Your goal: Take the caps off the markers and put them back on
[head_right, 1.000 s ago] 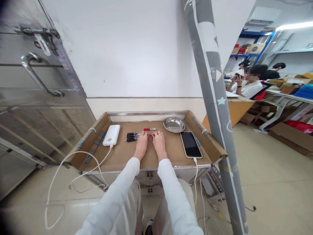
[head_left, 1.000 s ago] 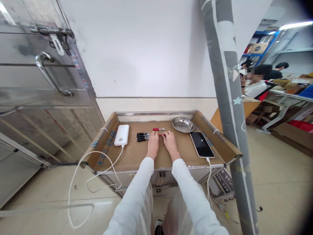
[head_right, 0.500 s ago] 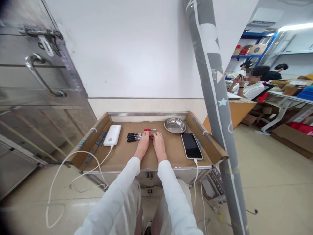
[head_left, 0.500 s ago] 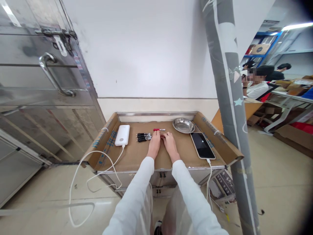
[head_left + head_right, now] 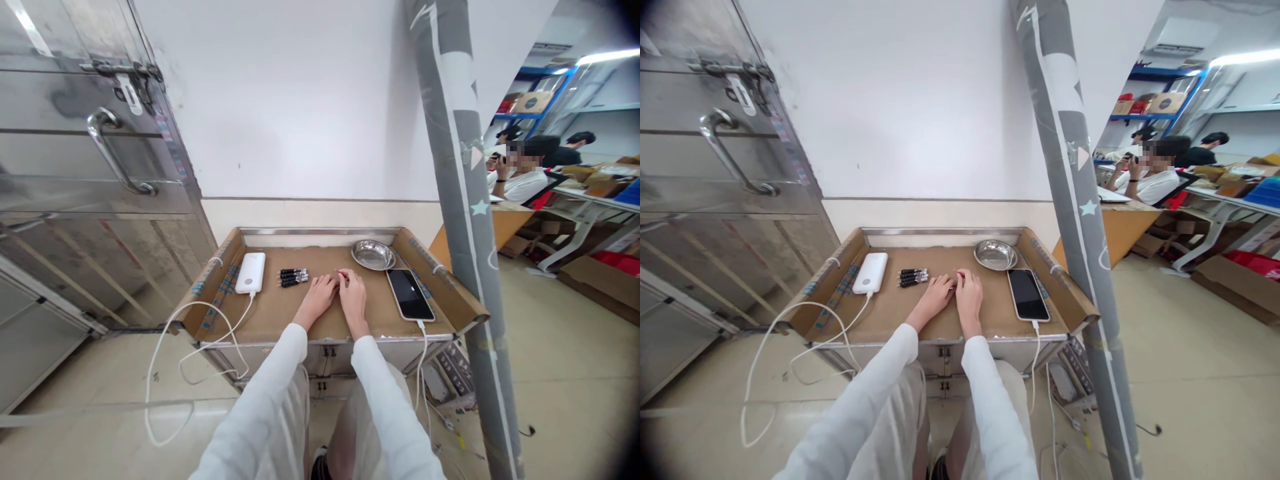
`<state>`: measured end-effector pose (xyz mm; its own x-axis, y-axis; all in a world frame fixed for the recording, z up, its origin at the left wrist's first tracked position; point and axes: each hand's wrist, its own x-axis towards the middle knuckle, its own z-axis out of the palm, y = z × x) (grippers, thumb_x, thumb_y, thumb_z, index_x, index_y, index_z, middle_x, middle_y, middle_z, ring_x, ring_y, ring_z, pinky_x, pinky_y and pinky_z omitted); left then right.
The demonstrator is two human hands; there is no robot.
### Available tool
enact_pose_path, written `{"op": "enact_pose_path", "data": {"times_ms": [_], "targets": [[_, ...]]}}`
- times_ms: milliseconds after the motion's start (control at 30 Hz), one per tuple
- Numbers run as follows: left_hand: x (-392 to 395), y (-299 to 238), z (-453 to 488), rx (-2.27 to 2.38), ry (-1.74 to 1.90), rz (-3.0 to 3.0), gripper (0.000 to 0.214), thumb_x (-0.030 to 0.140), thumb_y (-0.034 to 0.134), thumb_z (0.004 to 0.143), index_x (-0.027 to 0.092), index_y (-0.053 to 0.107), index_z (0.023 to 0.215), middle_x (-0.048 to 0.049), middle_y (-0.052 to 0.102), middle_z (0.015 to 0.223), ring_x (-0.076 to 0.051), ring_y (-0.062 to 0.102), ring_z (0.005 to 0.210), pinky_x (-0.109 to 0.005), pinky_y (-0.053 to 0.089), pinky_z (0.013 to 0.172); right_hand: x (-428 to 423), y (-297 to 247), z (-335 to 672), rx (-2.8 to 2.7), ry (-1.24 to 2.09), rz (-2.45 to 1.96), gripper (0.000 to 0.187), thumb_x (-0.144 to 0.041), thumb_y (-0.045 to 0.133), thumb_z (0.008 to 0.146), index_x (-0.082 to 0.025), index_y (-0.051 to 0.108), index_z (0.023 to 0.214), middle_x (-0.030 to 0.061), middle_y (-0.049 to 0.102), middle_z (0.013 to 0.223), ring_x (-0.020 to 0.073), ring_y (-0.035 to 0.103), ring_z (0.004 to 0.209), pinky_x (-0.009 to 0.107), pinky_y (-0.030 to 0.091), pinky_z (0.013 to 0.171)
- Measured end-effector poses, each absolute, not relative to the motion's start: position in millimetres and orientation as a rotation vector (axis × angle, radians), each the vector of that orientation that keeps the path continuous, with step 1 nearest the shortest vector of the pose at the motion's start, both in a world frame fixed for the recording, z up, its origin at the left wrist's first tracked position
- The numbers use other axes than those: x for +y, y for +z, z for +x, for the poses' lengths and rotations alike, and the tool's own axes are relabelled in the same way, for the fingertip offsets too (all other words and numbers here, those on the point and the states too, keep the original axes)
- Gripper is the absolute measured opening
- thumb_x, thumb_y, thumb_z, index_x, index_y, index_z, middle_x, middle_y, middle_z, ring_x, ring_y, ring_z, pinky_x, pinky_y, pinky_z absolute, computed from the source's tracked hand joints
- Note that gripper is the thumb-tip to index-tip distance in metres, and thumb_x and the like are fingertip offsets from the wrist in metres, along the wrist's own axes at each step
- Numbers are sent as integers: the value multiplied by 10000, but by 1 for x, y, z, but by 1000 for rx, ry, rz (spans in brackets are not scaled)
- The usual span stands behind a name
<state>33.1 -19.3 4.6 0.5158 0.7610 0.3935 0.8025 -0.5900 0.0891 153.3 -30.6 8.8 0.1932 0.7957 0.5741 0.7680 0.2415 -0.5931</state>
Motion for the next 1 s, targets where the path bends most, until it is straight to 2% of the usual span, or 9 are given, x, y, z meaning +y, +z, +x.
{"op": "enact_pose_path", "data": {"times_ms": [200,400,467,533,600,667,767,867,1000], "targets": [[-35,3,21,-1697,-902,-2368,249,216,366,950,176,553,1109,-85,583,1032,-222,533,989,-356,401,862,-36,6,153,-1713,3,-1476,293,-285,346,965,-193,624,983,67,682,959,203,574,873,309,399,818],[-34,5,23,-1697,-975,-2371,273,159,365,938,194,543,1142,-83,580,1079,-224,531,1034,-380,400,896,-44,13,149,-1849,-16,-1460,303,-238,335,953,-187,616,1054,86,676,1011,219,586,928,343,408,860],[-36,7,21,-1710,-1012,-2366,283,137,363,930,181,540,1147,-89,577,1075,-215,536,1025,-361,414,884,-46,16,148,-1947,60,-1355,363,-194,320,934,-199,543,1220,81,654,1108,206,589,986,338,420,888],[-39,9,19,-1778,-1018,-2301,293,120,360,921,167,537,1150,-101,572,1073,-208,543,997,-346,428,864,-46,17,146,-2061,148,-1244,500,-166,322,904,-233,367,1397,63,615,1207,184,582,1049,322,430,919],[-43,11,18,-1887,-936,-2187,289,123,356,918,158,546,1133,-114,569,1064,-222,542,971,-363,432,857,-45,16,145,-2135,189,-1217,611,-168,333,882,-247,205,1474,57,580,1271,175,569,1098,318,433,944],[-48,12,19,-1994,-793,-2053,282,130,344,918,145,557,1102,-131,565,1052,-252,530,975,-397,429,857,-43,12,143,-2130,163,-1299,631,-182,337,882,-198,160,1488,90,542,1322,189,547,1147,337,424,968],[-54,15,22,-2108,-634,-1899,286,87,320,901,115,553,1066,-150,551,1040,-271,516,992,-403,432,853,-40,4,142,-2069,90,-1505,535,-214,338,905,-100,320,1428,152,496,1364,231,482,1234,382,377,1022],[-56,17,24,-2175,-584,-1839,286,43,319,875,100,536,1053,-152,536,1041,-255,519,986,-370,441,840,-39,0,142,-2096,53,-1581,440,-223,321,929,-108,485,1321,140,486,1380,225,423,1293,388,319,1070],[-53,17,24,-2192,-575,-1809,292,31,319,863,63,518,1073,-171,531,1058,-252,526,981,-366,441,846,-42,-1,143,-2128,49,-1587,424,-225,326,937,-137,498,1314,118,475,1396,200,405,1309,371,307,1074]]}}
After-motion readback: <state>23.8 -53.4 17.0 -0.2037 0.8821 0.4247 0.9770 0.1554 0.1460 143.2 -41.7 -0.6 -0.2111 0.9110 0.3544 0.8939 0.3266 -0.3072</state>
